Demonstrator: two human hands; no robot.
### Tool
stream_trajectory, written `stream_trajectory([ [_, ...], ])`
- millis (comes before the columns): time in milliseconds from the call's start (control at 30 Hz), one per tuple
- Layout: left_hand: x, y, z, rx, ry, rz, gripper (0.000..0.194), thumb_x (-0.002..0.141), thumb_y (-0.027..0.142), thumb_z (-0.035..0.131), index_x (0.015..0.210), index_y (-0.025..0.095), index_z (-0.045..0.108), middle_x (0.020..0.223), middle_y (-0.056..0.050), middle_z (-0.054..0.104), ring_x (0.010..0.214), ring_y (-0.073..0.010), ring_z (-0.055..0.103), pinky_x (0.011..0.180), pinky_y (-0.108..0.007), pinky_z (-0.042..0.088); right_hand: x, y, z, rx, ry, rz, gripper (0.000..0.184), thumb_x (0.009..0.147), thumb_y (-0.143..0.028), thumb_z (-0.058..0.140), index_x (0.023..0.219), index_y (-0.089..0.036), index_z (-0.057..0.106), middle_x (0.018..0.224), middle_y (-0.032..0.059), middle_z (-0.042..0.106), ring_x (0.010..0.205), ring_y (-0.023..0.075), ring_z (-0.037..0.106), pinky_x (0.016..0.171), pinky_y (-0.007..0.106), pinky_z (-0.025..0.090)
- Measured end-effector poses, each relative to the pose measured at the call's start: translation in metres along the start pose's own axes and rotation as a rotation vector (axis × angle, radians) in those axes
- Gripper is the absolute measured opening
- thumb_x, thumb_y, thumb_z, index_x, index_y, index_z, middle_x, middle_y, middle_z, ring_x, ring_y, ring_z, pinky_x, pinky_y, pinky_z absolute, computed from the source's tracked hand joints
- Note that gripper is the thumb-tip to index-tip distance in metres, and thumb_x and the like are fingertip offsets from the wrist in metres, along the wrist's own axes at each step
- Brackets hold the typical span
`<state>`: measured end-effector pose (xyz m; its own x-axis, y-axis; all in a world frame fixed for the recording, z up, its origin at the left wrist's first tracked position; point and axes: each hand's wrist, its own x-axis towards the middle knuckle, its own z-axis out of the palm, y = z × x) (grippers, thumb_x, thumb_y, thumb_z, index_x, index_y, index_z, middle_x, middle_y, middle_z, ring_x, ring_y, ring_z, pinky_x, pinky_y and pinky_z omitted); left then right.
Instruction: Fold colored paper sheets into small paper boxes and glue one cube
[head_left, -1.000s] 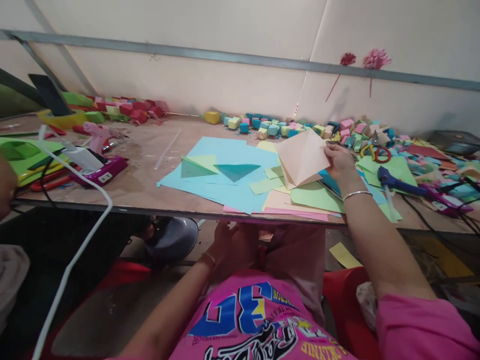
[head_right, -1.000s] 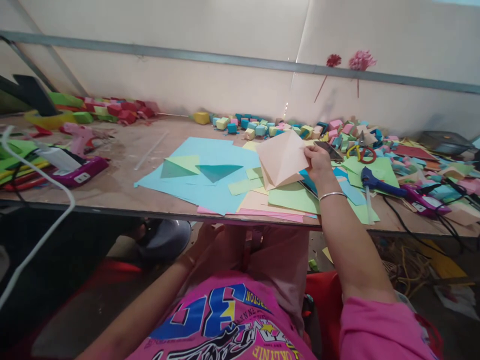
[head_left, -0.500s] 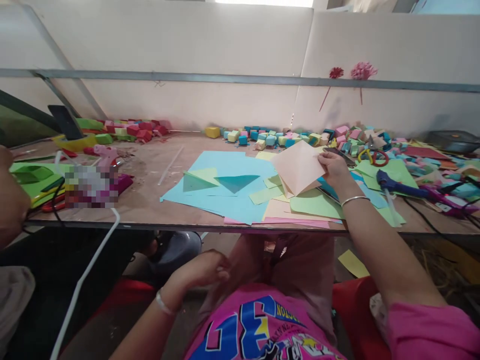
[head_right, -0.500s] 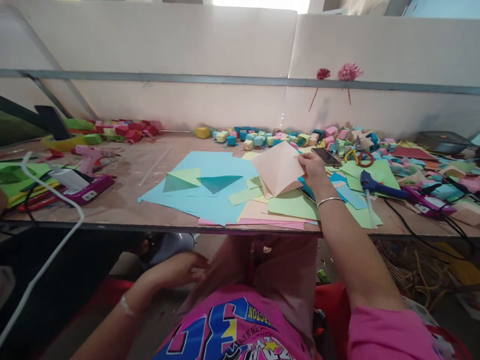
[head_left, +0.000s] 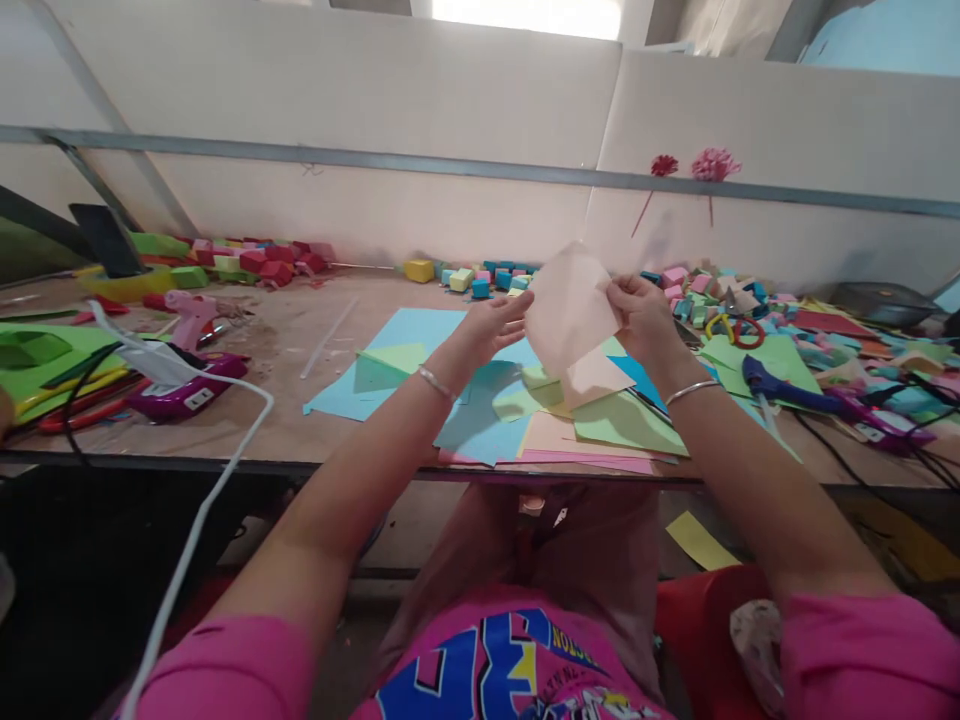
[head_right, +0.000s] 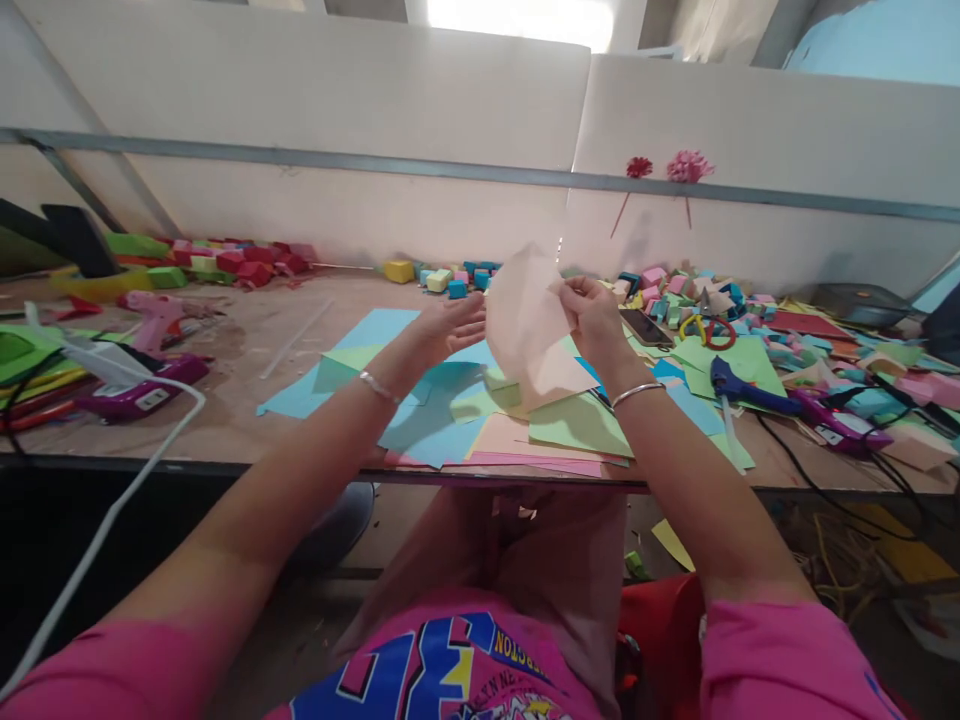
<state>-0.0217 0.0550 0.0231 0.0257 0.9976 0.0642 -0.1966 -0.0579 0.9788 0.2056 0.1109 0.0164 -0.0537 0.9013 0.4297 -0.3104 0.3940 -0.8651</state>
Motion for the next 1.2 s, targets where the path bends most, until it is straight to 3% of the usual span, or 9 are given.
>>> stream_trajectory([
  [200,0.016,-0.031,0.012,-0.119,0.160,-0.109,0.039,0.061,0.034,0.086,0.087,0.020,0.062,0.090,-0.008,0.071,0.090,-0.0209,0.068,0.081,-0.033,0.054,-0.003,0.029,-0.010,-0.016,0.064,-0.059,0.031,0.060,-0.036,0.083,0.074,-0.022,0.059,0.067,-0.0043,0.060,0.057,0.0097,0.055,0.055,0.025,0.049],
  [400,0.019,-0.004,0.004,-0.048,0.115,-0.054,0.021,0.064,0.010,0.080,0.080,0.015,0.067,0.074,-0.003,0.068,0.080,-0.0168,0.066,0.079,-0.033,0.055,0.000,0.040,-0.019,-0.243,0.110,-0.181,0.027,0.066,-0.039,0.080,0.073,-0.024,0.059,0.060,-0.0047,0.057,0.051,0.0110,0.052,0.055,0.030,0.051],
  [500,0.018,0.011,-0.014,0.171,0.072,0.111,0.013,0.068,0.009,0.077,0.077,0.011,0.067,0.070,-0.005,0.065,0.080,-0.0199,0.066,0.078,-0.037,0.055,-0.004,0.043,-0.009,-0.402,0.111,-0.242,0.021,0.070,-0.033,0.078,0.080,-0.024,0.063,0.056,-0.0038,0.057,0.047,0.0117,0.052,0.055,0.033,0.051],
  [600,0.017,0.017,-0.032,0.282,0.066,0.177,0.014,0.068,0.011,0.078,0.079,0.011,0.068,0.069,-0.004,0.063,0.077,-0.0186,0.066,0.074,-0.035,0.055,-0.010,0.045,-0.002,-0.512,0.010,-0.315,0.031,0.076,-0.027,0.072,0.106,-0.027,0.064,0.059,-0.0036,0.060,0.053,0.0143,0.057,0.061,0.037,0.052],
  [667,0.017,0.015,-0.040,0.277,0.049,0.103,0.015,0.069,0.014,0.078,0.080,0.013,0.069,0.068,-0.001,0.063,0.070,-0.0133,0.064,0.069,-0.028,0.054,-0.014,0.043,0.000,-0.503,-0.078,-0.315,0.033,0.079,-0.026,0.068,0.112,-0.028,0.065,0.068,-0.0023,0.065,0.066,0.0156,0.063,0.069,0.038,0.054],
  [800,0.021,0.000,-0.047,0.164,0.058,-0.030,0.015,0.068,0.011,0.077,0.079,0.016,0.069,0.062,0.002,0.060,0.053,-0.0049,0.054,0.057,-0.019,0.050,-0.020,0.031,-0.001,-0.388,-0.207,-0.246,0.025,0.078,-0.025,0.068,0.103,-0.026,0.071,0.080,-0.0025,0.068,0.082,0.0147,0.065,0.082,0.037,0.056],
  [900,0.026,-0.010,-0.049,0.121,0.069,-0.119,0.014,0.068,0.011,0.078,0.077,0.015,0.068,0.060,0.000,0.061,0.054,-0.0073,0.058,0.052,-0.018,0.048,-0.024,0.021,-0.003,-0.297,-0.306,-0.149,0.029,0.072,-0.022,0.073,0.101,-0.027,0.073,0.082,-0.0030,0.069,0.087,0.0156,0.066,0.087,0.036,0.056],
  [1033,0.026,-0.012,-0.054,0.060,0.092,-0.094,0.020,0.061,0.009,0.081,0.076,0.015,0.070,0.064,0.000,0.064,0.058,-0.0085,0.061,0.051,-0.017,0.048,-0.025,0.017,-0.010,-0.290,-0.414,-0.074,0.025,0.071,-0.016,0.071,0.094,-0.024,0.076,0.093,0.0003,0.073,0.097,0.0200,0.067,0.083,0.037,0.057],
  [1200,0.023,-0.012,-0.058,0.046,0.102,-0.075,0.028,0.053,0.008,0.083,0.079,0.015,0.073,0.072,-0.001,0.068,0.060,-0.0082,0.061,0.059,-0.021,0.054,-0.023,0.020,-0.012,-0.418,-0.376,-0.159,0.036,0.066,-0.013,0.073,0.100,-0.025,0.076,0.108,0.0020,0.071,0.104,0.0202,0.064,0.081,0.031,0.056],
])
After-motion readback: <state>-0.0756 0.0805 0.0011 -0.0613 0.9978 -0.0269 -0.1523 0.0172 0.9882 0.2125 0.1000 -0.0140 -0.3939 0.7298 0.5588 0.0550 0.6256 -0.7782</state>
